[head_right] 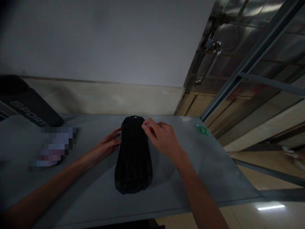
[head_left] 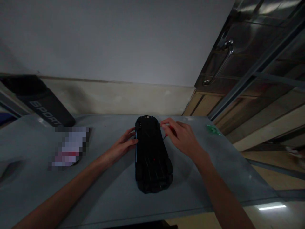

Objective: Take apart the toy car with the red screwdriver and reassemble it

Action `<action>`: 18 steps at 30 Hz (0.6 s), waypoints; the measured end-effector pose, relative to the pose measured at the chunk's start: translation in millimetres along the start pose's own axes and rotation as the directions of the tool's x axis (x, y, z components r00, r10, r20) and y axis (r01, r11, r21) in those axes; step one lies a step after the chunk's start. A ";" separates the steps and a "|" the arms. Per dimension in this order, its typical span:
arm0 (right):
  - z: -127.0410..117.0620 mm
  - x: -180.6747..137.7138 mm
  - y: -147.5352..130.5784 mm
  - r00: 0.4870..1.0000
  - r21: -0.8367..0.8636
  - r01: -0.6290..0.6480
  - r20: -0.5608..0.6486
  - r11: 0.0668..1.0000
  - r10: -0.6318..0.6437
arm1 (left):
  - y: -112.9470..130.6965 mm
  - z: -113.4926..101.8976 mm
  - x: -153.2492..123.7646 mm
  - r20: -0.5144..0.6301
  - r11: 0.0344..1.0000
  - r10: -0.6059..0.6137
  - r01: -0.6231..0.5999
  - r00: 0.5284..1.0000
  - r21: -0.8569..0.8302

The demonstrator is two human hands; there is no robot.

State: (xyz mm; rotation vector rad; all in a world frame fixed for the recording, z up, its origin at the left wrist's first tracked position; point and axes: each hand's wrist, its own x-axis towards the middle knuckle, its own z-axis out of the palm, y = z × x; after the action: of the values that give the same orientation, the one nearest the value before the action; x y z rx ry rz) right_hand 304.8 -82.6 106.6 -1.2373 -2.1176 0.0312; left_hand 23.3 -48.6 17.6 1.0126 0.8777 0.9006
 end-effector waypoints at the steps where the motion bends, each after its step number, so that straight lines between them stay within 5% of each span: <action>1: -1.4 0.0 -0.4 1.000 0.012 0.009 0.004 1.000 -0.009 | -1.4 -0.9 1.0 0.003 1.000 -0.001 0.001 1.000 -0.002; 7: -17.0 2.9 4.1 0.997 0.071 -0.023 0.075 0.997 0.018 | -6.4 -2.8 5.4 0.016 1.000 0.009 -0.009 1.000 0.000; 12: -19.5 11.0 -9.0 0.991 0.240 -0.116 -0.032 0.964 0.127 | -3.1 2.3 3.5 0.003 0.999 0.007 -0.007 1.000 -0.042; 18: 8.8 21.5 -50.2 0.977 0.349 -0.063 0.213 0.935 -0.014 | -3.2 4.9 4.0 0.049 0.995 0.039 -0.034 0.998 -0.094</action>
State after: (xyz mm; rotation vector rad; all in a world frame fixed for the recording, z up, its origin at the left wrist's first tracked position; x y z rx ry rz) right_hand 254.6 -90.7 128.5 -1.0796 -2.1523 0.5562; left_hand 29.9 -47.3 15.3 0.9690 0.7699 0.9346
